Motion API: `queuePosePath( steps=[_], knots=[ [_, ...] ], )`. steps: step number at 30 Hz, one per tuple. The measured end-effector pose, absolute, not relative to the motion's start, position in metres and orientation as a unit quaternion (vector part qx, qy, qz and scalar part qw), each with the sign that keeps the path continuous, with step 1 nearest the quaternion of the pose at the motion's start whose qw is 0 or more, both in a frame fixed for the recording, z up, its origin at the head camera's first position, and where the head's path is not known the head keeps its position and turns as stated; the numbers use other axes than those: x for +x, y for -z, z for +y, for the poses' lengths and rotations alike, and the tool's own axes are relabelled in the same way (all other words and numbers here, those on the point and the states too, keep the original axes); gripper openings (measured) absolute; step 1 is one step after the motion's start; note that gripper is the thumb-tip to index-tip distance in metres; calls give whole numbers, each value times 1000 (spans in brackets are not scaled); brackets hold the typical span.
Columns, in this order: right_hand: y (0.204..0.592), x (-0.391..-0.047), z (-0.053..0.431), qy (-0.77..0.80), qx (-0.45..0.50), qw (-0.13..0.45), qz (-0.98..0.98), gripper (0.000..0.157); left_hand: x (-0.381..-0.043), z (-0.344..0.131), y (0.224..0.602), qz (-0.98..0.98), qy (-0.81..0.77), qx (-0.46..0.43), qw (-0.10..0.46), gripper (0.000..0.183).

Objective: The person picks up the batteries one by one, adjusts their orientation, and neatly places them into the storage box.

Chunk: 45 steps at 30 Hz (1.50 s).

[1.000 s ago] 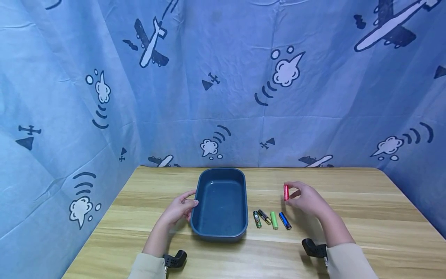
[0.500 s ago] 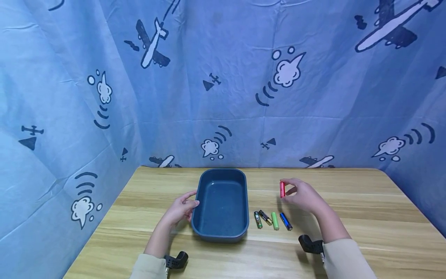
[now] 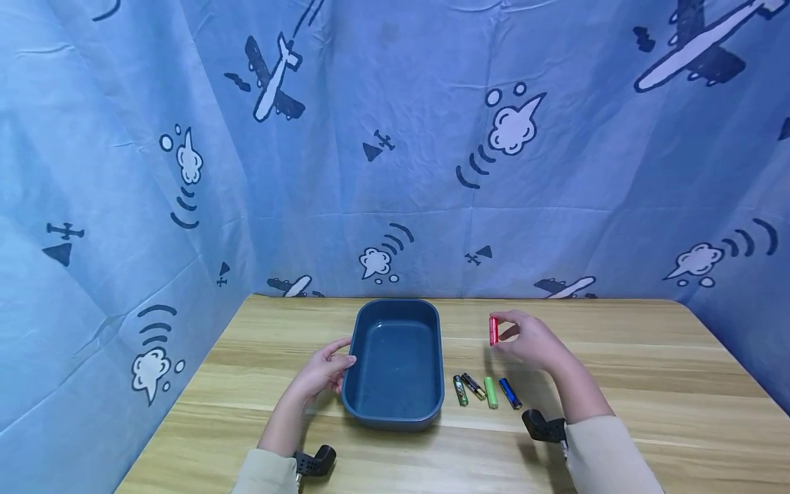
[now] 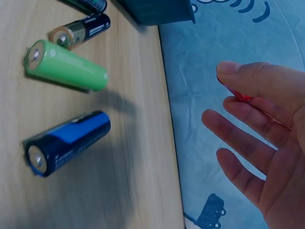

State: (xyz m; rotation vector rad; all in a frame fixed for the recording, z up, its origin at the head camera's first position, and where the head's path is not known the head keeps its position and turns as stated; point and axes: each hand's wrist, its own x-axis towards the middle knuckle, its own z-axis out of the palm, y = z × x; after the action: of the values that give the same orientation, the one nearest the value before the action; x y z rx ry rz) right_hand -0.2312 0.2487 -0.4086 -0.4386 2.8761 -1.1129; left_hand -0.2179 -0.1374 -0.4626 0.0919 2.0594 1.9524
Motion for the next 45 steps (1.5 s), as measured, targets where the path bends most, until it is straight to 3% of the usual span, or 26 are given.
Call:
queuePosePath(
  steps=[28, 45],
  knots=[
    [402, -245, 232, 377, -142, 7, 915, 65, -207, -133, 443, 726, -670, 34, 151, 52],
    [390, -254, 218, 383, -154, 15, 911, 64, -216, -136, 462, 727, -666, 40, 163, 58]
  ],
)
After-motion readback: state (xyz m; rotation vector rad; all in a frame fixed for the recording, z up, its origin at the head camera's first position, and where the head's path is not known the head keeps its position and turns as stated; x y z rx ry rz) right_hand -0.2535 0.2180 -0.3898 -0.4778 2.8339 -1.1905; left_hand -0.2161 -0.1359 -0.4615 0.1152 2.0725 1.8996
